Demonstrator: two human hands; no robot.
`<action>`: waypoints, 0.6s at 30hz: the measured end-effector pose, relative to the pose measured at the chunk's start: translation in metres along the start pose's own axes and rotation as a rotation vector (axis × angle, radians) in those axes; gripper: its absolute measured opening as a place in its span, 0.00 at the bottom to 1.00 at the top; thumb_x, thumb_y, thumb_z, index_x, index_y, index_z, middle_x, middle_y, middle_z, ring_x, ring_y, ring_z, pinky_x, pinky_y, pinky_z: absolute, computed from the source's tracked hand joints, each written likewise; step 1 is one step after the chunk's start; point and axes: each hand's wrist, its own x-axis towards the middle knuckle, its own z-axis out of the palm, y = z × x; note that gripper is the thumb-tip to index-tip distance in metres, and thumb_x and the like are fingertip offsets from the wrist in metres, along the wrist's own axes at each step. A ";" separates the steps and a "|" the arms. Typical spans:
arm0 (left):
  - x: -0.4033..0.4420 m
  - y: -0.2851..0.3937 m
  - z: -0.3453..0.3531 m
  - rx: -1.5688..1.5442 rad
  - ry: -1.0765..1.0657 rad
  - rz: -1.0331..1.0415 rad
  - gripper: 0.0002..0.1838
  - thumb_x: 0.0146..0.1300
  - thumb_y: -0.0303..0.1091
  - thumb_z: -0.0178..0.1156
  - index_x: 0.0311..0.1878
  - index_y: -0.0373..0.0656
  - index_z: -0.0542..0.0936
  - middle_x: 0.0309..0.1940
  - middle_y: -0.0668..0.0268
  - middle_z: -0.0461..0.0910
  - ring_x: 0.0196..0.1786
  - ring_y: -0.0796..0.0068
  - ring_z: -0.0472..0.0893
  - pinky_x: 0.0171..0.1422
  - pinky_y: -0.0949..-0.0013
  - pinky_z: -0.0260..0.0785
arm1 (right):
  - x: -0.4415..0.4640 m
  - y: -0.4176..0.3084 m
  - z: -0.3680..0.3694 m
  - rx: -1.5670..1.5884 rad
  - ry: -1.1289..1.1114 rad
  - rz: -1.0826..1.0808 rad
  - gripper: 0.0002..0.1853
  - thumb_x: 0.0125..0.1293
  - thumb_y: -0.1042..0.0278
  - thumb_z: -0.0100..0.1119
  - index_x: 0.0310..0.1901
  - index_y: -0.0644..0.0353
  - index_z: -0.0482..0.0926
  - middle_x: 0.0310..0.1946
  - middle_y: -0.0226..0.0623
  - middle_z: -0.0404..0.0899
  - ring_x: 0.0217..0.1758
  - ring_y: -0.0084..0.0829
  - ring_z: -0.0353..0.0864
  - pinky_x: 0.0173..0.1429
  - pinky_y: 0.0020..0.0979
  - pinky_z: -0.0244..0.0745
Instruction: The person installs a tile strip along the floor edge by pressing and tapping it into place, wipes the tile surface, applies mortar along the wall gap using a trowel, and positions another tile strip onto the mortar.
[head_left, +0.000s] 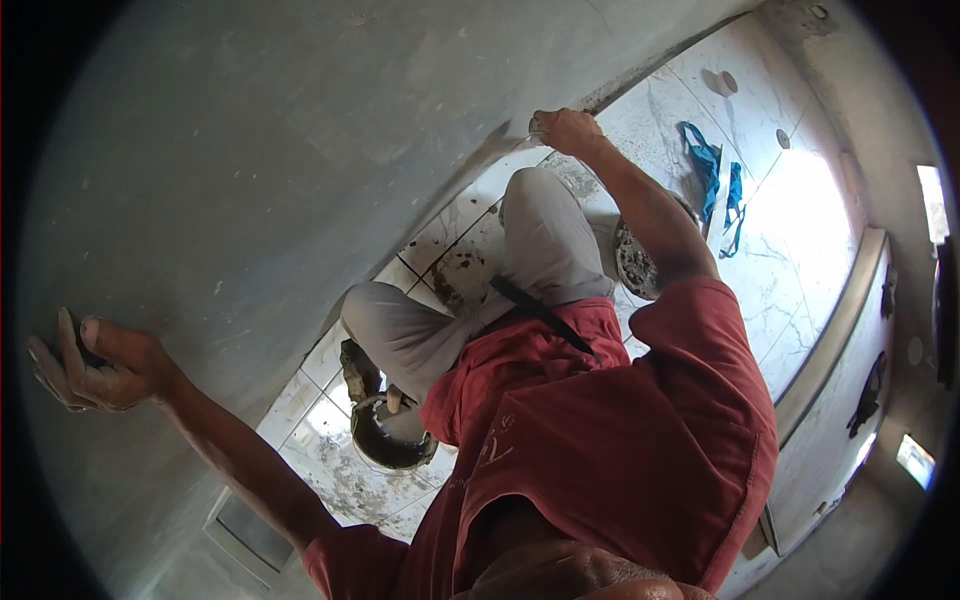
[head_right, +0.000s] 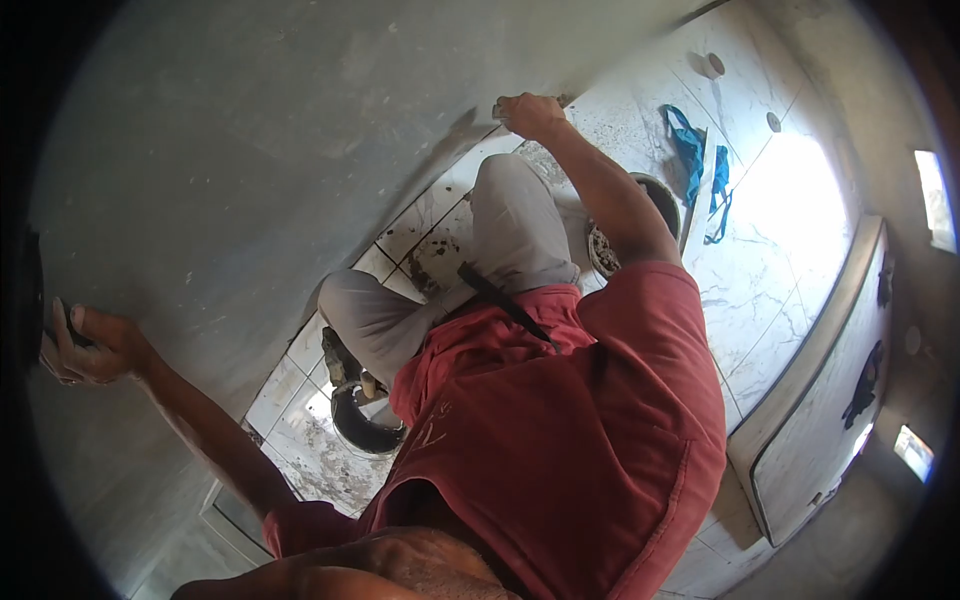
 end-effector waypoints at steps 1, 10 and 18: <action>0.001 0.000 0.001 0.000 0.012 -0.007 0.12 0.66 0.41 0.53 0.38 0.44 0.80 0.48 0.60 0.78 0.57 0.66 0.72 0.62 0.59 0.63 | 0.003 0.002 0.006 -0.012 -0.016 -0.004 0.15 0.59 0.66 0.48 0.49 0.48 0.75 0.40 0.40 0.82 0.43 0.41 0.82 0.46 0.41 0.77; -0.001 -0.002 0.000 -0.006 0.007 -0.008 0.10 0.65 0.40 0.54 0.39 0.45 0.80 0.48 0.61 0.78 0.57 0.66 0.73 0.62 0.59 0.63 | 0.015 -0.007 0.002 -0.181 -0.116 -0.191 0.13 0.60 0.67 0.49 0.47 0.49 0.75 0.37 0.42 0.81 0.43 0.42 0.82 0.45 0.42 0.77; -0.005 -0.009 -0.001 0.041 -0.020 0.021 0.09 0.64 0.37 0.54 0.39 0.44 0.80 0.47 0.62 0.78 0.56 0.67 0.74 0.62 0.61 0.63 | 0.018 -0.028 0.003 -0.255 -0.127 -0.302 0.12 0.61 0.66 0.49 0.46 0.49 0.76 0.35 0.41 0.81 0.42 0.43 0.82 0.44 0.43 0.77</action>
